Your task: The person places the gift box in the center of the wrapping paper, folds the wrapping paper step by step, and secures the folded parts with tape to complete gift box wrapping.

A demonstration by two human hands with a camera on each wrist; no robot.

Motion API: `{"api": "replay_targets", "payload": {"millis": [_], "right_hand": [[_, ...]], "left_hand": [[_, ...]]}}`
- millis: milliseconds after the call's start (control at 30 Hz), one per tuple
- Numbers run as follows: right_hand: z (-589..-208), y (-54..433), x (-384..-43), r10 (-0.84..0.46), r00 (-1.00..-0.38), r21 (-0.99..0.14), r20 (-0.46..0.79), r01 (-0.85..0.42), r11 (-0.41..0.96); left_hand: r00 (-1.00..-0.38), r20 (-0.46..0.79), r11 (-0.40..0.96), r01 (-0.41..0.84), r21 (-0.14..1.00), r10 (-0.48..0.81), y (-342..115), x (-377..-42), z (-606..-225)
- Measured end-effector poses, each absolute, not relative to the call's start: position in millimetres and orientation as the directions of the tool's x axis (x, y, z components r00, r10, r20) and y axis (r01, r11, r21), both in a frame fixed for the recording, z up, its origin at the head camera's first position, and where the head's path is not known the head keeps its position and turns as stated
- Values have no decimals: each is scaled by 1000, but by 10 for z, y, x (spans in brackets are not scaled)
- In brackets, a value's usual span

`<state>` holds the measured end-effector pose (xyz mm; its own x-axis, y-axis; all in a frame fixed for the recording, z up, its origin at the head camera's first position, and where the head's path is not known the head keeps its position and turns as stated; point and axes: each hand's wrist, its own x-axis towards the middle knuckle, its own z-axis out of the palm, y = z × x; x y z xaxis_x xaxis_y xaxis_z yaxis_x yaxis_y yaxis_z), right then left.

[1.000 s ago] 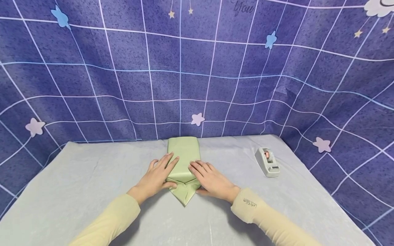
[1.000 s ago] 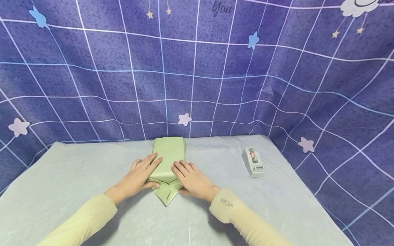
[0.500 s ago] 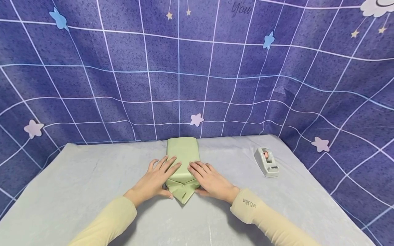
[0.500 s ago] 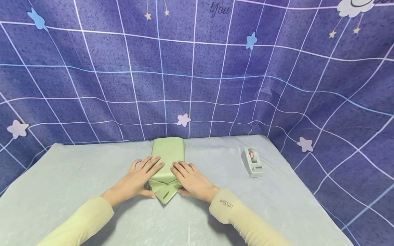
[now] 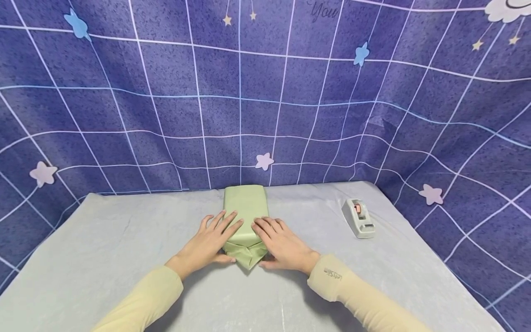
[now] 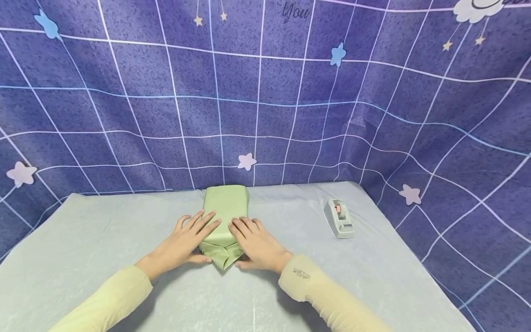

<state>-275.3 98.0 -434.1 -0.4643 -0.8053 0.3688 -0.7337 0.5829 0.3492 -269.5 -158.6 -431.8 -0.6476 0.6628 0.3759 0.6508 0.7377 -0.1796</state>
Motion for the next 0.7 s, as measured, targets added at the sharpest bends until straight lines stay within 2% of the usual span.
{"api": "replay_targets", "payload": {"millis": [433, 700], "right_hand": [[-4357, 923, -2753, -793, -458, 338, 403, -730, 594], [-4345, 926, -2757, -788, -442, 311, 428, -747, 587]], "left_hand": [[-663, 357, 739, 659, -137, 658, -1579, -2695, -4334], [-622, 407, 734, 640, -227, 669, -1551, -2695, -4335]]}}
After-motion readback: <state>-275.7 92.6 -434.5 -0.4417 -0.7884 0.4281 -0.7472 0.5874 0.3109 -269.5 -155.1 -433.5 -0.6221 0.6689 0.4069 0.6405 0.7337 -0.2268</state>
